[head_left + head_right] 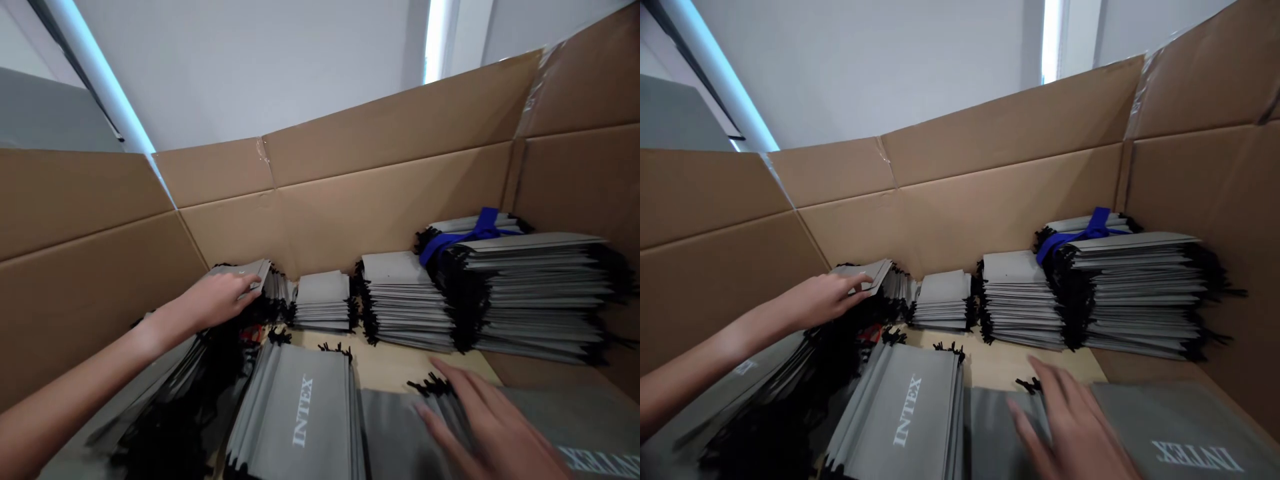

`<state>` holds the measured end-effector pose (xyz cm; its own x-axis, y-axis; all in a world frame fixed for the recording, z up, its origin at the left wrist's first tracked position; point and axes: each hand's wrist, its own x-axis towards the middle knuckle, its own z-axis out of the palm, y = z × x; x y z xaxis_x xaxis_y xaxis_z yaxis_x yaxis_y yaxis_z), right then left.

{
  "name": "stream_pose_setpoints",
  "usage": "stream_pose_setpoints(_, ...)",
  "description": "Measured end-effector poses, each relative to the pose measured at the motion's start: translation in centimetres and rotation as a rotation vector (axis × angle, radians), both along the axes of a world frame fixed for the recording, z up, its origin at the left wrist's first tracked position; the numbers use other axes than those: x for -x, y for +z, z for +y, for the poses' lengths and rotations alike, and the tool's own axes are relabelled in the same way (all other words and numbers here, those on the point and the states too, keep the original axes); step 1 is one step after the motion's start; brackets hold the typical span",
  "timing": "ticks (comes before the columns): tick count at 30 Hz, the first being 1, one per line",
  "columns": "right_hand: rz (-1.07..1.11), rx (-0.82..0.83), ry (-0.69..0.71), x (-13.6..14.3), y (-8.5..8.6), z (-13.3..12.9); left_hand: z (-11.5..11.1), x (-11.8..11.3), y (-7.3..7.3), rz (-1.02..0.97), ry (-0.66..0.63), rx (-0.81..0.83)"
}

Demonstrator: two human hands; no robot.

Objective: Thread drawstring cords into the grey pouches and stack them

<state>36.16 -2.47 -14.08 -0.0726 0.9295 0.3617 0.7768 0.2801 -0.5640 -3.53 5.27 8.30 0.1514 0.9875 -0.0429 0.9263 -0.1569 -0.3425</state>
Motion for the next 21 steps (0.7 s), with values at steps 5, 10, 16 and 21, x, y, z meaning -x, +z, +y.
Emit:
stream_pose_setpoints(5,0.056,0.136,0.413,10.3,9.5,13.1,3.1,5.0,-3.9,-0.115,-0.015,0.031)
stream_pose_setpoints(10,-0.002,0.306,0.424,22.1,8.7,25.8,4.5,9.8,-6.7,-0.332,0.151,0.086)
stream_pose_setpoints(16,-0.255,0.382,0.363,30.1,4.0,30.7,5.6,11.2,-7.4,-0.44,0.154,0.107)
stream_pose_setpoints(21,-0.383,0.387,0.338,32.5,1.9,31.1,6.1,11.2,-7.7,-0.433,0.125,0.092)
